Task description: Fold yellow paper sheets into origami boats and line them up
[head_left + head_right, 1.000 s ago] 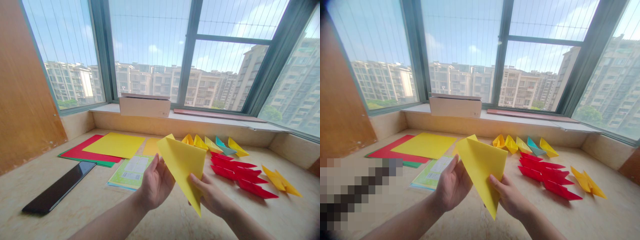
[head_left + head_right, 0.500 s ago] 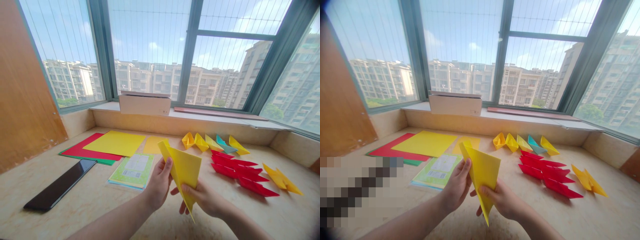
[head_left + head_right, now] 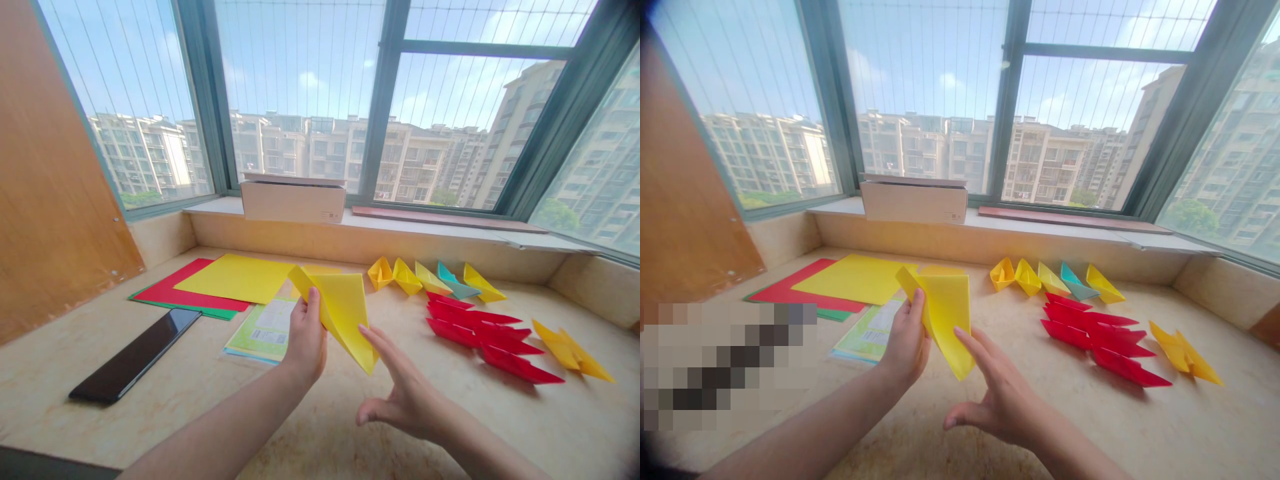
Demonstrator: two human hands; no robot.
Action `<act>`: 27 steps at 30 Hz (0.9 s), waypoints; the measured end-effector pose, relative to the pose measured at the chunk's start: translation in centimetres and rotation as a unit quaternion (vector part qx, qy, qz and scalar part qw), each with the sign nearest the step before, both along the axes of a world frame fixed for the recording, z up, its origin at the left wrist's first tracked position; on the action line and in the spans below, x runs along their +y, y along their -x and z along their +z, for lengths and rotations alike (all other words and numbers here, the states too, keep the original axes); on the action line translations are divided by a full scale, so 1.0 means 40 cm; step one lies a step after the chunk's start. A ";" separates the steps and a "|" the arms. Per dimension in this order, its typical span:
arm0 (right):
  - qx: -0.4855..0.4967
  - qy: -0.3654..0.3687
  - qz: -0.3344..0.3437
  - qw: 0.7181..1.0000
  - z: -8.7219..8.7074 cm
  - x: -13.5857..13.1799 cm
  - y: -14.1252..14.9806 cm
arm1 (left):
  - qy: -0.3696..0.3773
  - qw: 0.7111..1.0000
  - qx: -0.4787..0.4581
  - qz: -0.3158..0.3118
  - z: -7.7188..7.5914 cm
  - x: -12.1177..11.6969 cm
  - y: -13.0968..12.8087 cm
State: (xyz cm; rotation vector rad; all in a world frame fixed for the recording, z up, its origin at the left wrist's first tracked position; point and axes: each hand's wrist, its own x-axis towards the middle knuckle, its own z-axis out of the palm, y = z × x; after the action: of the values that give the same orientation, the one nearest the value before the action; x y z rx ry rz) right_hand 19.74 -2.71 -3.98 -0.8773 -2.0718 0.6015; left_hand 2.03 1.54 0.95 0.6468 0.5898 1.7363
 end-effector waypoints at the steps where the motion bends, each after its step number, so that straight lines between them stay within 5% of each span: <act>1: -0.008 -0.012 -0.015 1.000 0.005 0.002 0.008 | 0.003 1.000 -0.001 -0.004 -0.002 -0.001 -0.002; 5: 0.058 0.003 -0.044 0.997 0.038 0.017 0.029 | 0.010 0.999 -0.013 -0.029 -0.007 -0.006 -0.008; 10: 0.175 0.110 -0.108 0.972 0.048 0.055 -0.002 | 0.005 0.997 -0.044 -0.068 -0.003 -0.015 -0.011; 15: 0.281 0.183 -0.073 0.939 0.045 0.089 -0.030 | -0.007 0.992 -0.045 -0.118 0.000 -0.031 -0.011; 21: 0.277 0.171 -0.029 0.945 0.059 0.082 -0.031 | -0.063 0.978 0.032 -0.199 -0.002 -0.043 -0.014; 27: 0.217 0.143 -0.038 0.965 0.072 0.067 -0.032 | -0.073 0.974 0.091 -0.192 -0.016 -0.040 -0.021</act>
State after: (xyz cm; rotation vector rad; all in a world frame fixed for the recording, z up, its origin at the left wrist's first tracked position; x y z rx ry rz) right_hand 21.03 -0.03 -1.10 -0.8874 -1.5729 0.9736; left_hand 2.87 -0.04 0.32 0.9651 0.4303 1.3732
